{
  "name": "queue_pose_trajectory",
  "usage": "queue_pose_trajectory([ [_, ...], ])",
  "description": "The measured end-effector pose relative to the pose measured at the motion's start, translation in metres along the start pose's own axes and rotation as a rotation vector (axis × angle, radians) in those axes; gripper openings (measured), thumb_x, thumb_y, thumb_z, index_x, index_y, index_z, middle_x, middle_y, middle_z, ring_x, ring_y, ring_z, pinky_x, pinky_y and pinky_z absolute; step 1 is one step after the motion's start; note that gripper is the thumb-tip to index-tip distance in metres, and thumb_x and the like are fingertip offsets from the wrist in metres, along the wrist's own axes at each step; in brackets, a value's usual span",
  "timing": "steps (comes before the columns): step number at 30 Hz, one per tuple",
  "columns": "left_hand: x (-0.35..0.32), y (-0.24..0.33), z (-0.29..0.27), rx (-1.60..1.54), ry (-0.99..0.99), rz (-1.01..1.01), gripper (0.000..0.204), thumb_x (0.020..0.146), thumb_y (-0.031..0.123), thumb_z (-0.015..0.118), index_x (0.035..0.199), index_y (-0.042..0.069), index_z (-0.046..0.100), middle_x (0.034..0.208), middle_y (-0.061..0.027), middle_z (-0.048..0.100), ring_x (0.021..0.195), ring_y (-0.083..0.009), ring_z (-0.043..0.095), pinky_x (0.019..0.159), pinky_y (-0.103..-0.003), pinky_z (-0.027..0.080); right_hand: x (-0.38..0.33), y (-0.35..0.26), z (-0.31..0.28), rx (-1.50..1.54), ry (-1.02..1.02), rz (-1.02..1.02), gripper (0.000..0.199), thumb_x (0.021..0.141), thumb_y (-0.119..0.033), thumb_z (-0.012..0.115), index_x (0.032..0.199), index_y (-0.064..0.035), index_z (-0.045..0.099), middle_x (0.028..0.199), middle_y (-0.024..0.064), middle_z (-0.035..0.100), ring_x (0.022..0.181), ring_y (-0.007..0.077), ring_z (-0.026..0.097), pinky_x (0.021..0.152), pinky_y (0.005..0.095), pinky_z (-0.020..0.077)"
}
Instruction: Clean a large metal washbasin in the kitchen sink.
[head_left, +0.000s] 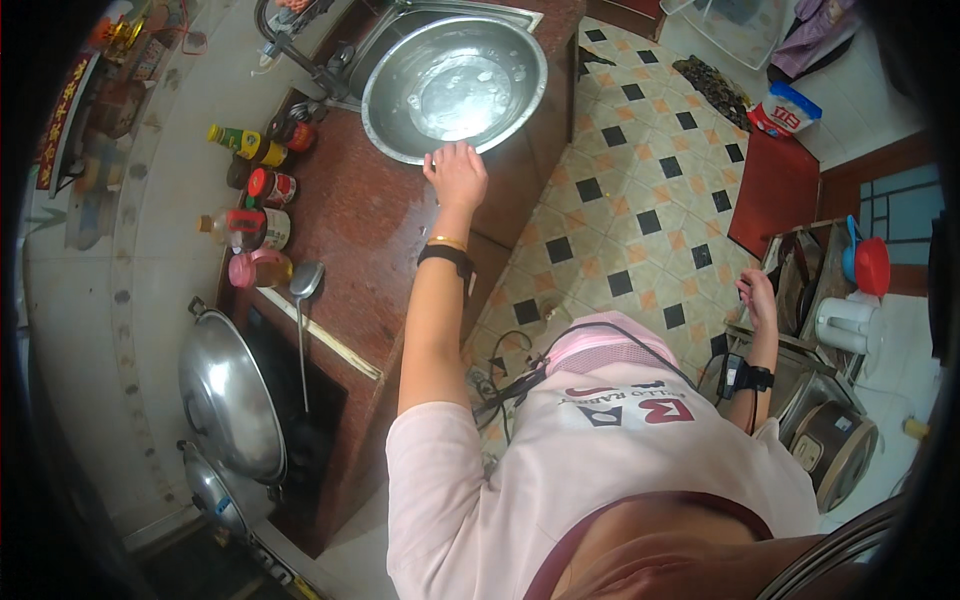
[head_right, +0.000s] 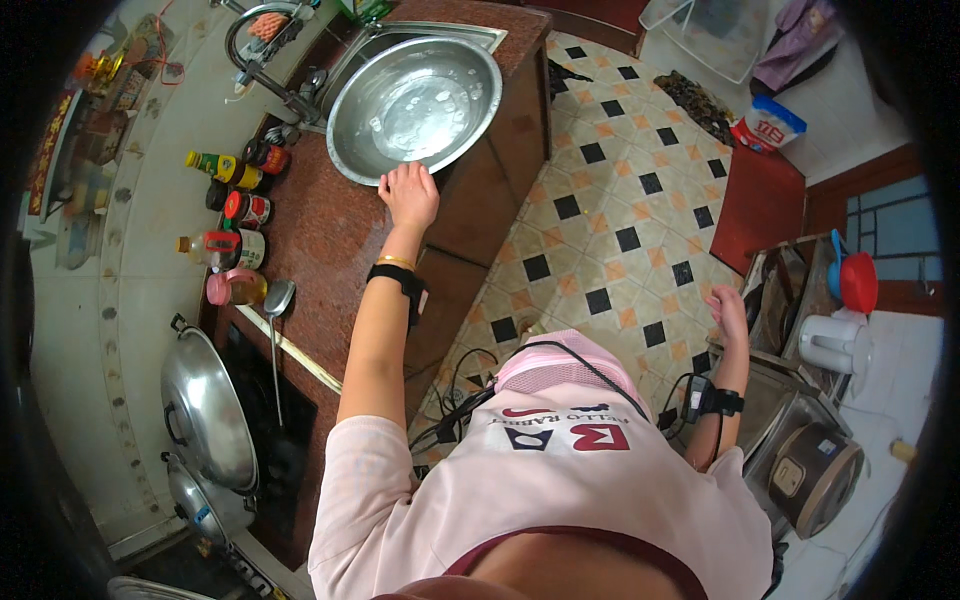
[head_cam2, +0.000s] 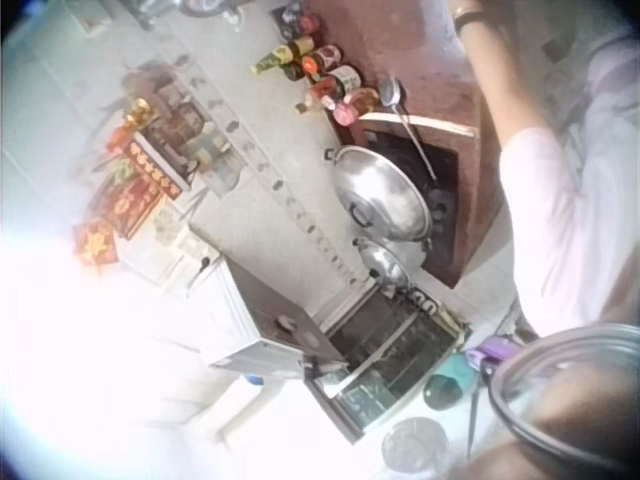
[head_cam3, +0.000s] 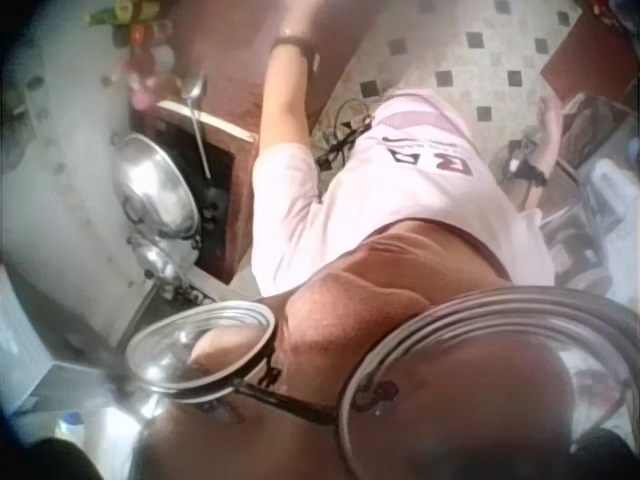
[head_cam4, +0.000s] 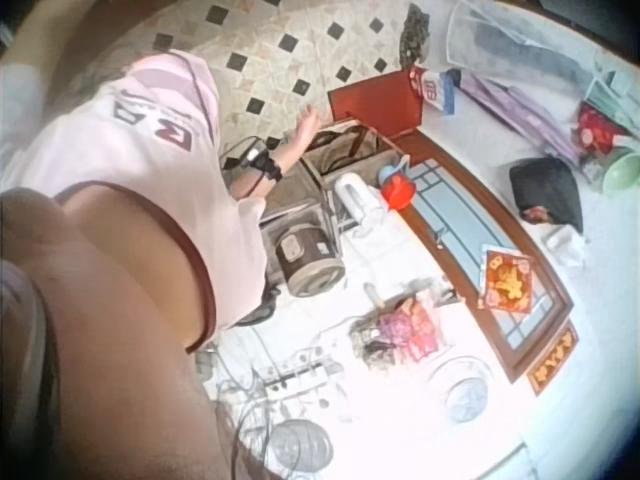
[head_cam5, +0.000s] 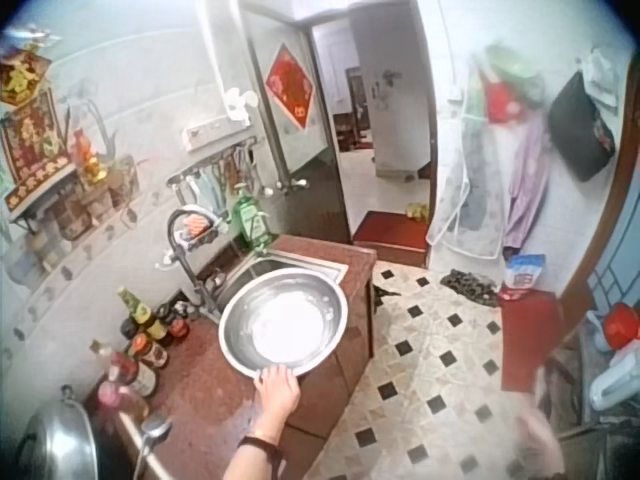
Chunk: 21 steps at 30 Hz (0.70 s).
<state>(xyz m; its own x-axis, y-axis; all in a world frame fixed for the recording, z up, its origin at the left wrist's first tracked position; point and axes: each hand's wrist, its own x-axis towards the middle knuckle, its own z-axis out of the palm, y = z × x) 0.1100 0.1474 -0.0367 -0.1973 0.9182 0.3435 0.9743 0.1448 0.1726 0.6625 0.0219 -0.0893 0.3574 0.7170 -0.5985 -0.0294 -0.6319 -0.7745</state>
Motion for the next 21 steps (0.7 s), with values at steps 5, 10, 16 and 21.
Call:
queue_pose_trajectory([
  [5,-0.001,-0.007,0.002,0.030,-0.029,-0.034,0.028,0.089,0.027,0.033,0.096,0.011,0.054,0.098,-0.0067,0.054,0.101,-0.0253,0.045,0.098,-0.047,0.023,-0.016,0.009,-0.006,-0.044,-0.157,0.008,0.015,0.084,-0.025,0.051,0.093,-0.0126,0.052,0.086,-0.0042,0.054,0.082,0.0075,0.057,0.059,0.0196,0.0351],
  [10,0.003,-0.006,0.002,0.077,-0.097,-0.042,0.031,0.090,0.029,0.030,0.096,0.011,0.053,0.101,-0.0075,0.054,0.104,-0.0263,0.045,0.099,-0.047,0.023,-0.022,0.032,-0.045,-0.052,-0.138,0.023,0.015,0.084,-0.024,0.051,0.093,-0.0113,0.053,0.085,-0.0036,0.055,0.077,0.0066,0.057,0.056,0.0165,0.0357],
  [16,0.004,-0.013,0.010,0.056,-0.064,-0.042,0.032,0.090,0.030,0.028,0.097,0.011,0.053,0.102,-0.0078,0.054,0.105,-0.0266,0.045,0.098,-0.047,0.022,-0.022,0.052,-0.064,-0.040,-0.131,0.073,0.017,0.085,-0.027,0.050,0.092,-0.0120,0.054,0.084,-0.0049,0.056,0.074,0.0053,0.057,0.057,0.0166,0.0357],
  [21,0.004,-0.010,0.009,0.049,-0.077,-0.041,0.033,0.090,0.030,0.027,0.096,0.011,0.053,0.101,-0.0081,0.054,0.104,-0.0268,0.045,0.099,-0.046,0.022,-0.013,0.065,-0.063,-0.097,-0.171,0.027,0.013,0.087,-0.027,0.050,0.091,-0.0141,0.053,0.082,-0.0060,0.055,0.071,0.0025,0.056,0.054,0.0137,0.0362],
])
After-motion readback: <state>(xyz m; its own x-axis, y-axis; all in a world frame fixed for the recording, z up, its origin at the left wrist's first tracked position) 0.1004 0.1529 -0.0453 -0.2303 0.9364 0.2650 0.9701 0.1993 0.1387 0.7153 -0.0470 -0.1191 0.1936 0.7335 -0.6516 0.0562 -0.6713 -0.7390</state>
